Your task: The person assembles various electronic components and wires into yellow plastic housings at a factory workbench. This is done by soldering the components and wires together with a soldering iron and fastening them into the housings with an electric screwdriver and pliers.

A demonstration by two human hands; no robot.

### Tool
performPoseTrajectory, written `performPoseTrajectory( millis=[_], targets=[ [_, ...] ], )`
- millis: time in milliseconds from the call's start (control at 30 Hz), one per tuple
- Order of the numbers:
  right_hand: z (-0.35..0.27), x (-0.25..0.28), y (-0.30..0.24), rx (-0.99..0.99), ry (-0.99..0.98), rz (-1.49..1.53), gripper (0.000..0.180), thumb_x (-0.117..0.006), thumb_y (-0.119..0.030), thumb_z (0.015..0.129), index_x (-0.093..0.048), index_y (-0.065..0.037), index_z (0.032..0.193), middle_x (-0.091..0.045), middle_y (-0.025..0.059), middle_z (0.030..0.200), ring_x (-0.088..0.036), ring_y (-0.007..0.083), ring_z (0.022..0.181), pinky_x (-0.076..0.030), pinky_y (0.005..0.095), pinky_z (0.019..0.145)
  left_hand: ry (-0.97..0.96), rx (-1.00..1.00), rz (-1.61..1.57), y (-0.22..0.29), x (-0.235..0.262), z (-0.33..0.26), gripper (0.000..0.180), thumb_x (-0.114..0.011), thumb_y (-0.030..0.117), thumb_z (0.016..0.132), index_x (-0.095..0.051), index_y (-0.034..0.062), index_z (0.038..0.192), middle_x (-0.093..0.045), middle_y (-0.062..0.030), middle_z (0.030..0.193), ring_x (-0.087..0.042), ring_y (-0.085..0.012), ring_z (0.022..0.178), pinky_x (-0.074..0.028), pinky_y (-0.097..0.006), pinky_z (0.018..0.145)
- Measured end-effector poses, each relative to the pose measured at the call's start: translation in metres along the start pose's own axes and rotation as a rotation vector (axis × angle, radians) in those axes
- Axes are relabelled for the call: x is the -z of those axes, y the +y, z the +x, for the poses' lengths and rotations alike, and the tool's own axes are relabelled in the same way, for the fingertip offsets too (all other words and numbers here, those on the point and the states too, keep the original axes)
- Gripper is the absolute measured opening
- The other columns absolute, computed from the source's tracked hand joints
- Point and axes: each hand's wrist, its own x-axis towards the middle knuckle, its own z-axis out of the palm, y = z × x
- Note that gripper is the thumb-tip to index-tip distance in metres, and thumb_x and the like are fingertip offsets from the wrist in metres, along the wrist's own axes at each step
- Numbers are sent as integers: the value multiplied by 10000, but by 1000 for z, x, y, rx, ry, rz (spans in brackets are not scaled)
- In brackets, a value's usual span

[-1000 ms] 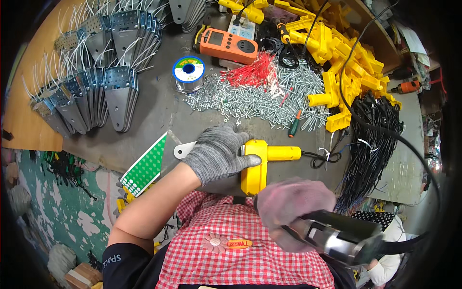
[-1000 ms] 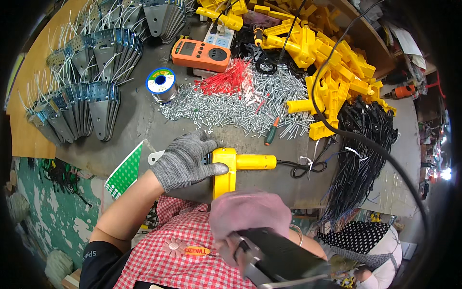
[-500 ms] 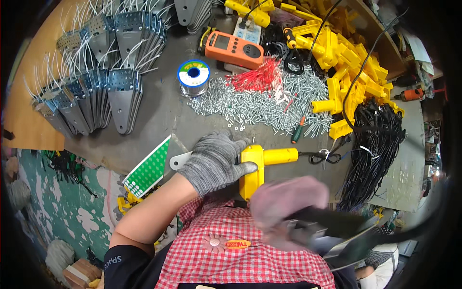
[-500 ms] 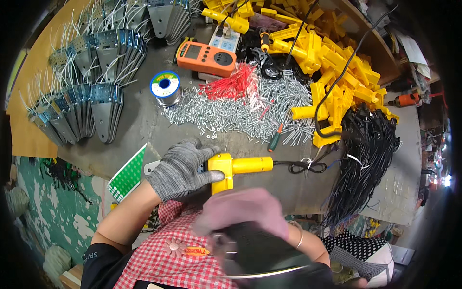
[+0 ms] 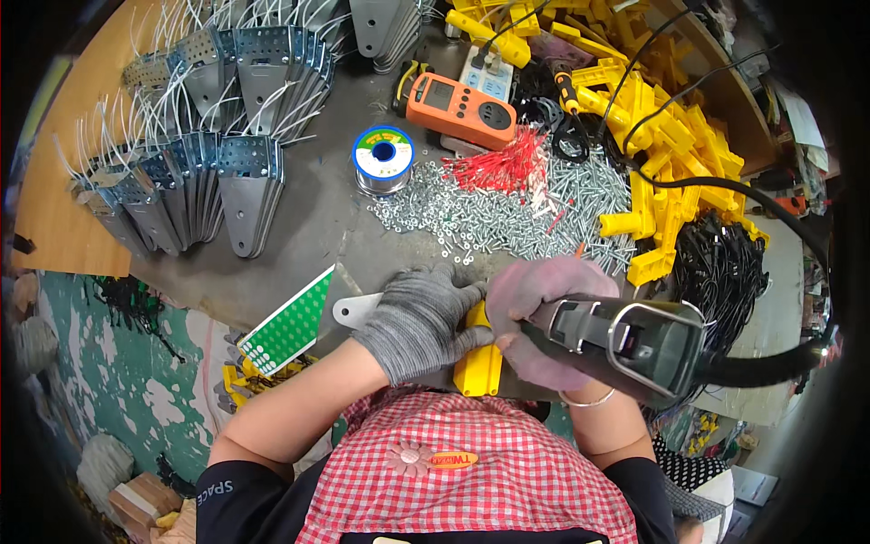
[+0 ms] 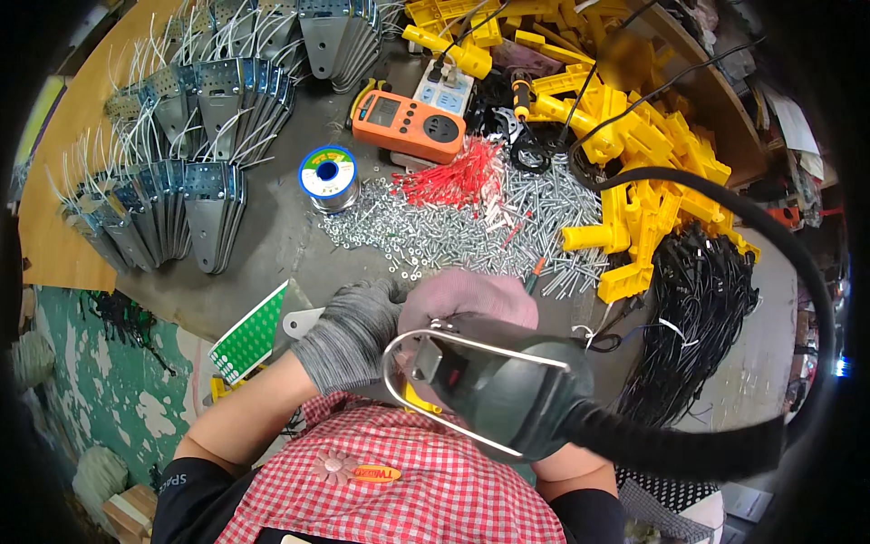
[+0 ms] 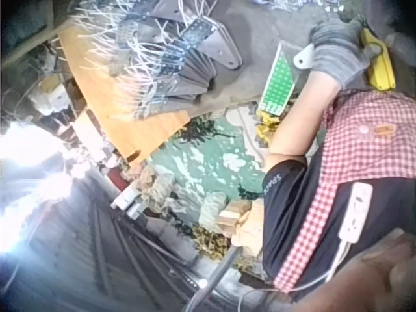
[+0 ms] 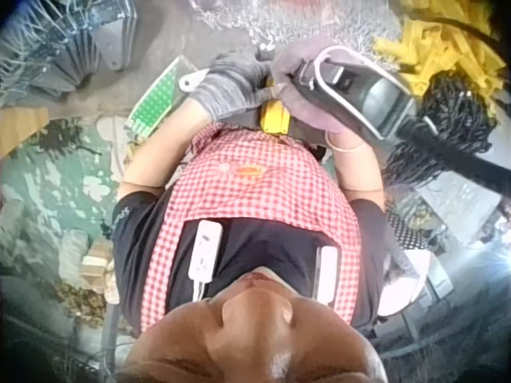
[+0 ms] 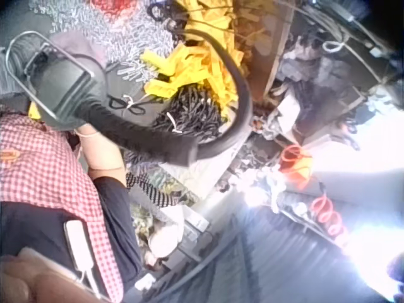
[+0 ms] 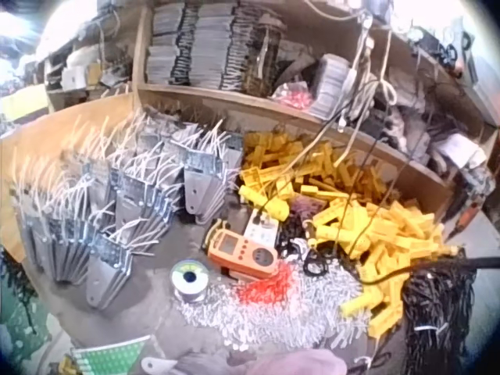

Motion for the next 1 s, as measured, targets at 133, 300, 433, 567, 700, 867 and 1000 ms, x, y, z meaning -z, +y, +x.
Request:
performPoseTrajectory(
  millis=[133, 300, 433, 567, 700, 867, 1000],
  targets=[
    [-16, -9, 13, 10, 188, -302, 345, -733, -12, 785, -577, -41, 1091, -591, 51, 794, -588, 181, 728, -484, 300, 699, 94, 52, -99, 1, -15, -5, 572, -656, 563, 866, -691, 89, 1184, -665, -208, 1073, -637, -376, 1009, -485, -488, 908],
    [18, 3, -32, -102, 211, 313, 578, -880, -201, 687, -613, -47, 1176, -598, 10, 820, -541, 135, 744, -447, 286, 746, 35, -40, -547, -27, -4, 6, 319, -671, 346, 908, -737, 61, 1034, -679, -159, 1019, -643, -359, 1024, -524, -436, 843],
    [9, 55, -41, -18, 157, 669, 495, -830, -201, 745, -599, -80, 1165, -569, 43, 903, -577, 217, 883, -477, 473, 968, 246, -168, 390, -41, 3, 33, 151, -703, 160, 780, -701, 47, 880, -645, -140, 932, -634, -340, 905, -533, -437, 833],
    [-49, 81, -21, -103, 617, 1021, 318, -665, -157, 770, -578, -122, 1073, -458, -32, 757, -482, 152, 771, -427, 401, 883, 68, -186, 463, -39, 6, 51, 194, -713, 162, 749, -692, 49, 905, -640, -131, 973, -608, -339, 979, -522, -447, 868],
    [-100, 78, 23, -50, 1040, 1064, 289, -658, -143, 742, -579, -101, 1017, -382, -40, 697, -381, 145, 668, -386, 359, 833, 48, -190, 396, -23, 20, 55, 225, -727, 175, 747, -678, 41, 922, -636, -139, 980, -601, -337, 1026, -507, -452, 908],
    [-113, 69, 48, 8, 1043, 1088, 300, -655, -155, 742, -579, -91, 1025, -385, -36, 696, -382, 150, 667, -368, 362, 818, 406, -168, -183, -22, 13, 9, 209, -761, -25, 721, -632, 61, 862, -612, -51, 741, -570, -186, 615, -480, -296, 592],
    [-110, 63, 48, 10, 991, 1086, 317, -660, -164, 746, -572, -90, 1042, -395, -31, 698, -388, 151, 672, -356, 362, 811, 365, 219, -364, -15, -6, -16, 291, -815, 53, 729, -670, 48, 982, -685, -59, 882, -645, -185, 790, -519, -310, 705]
  ],
)
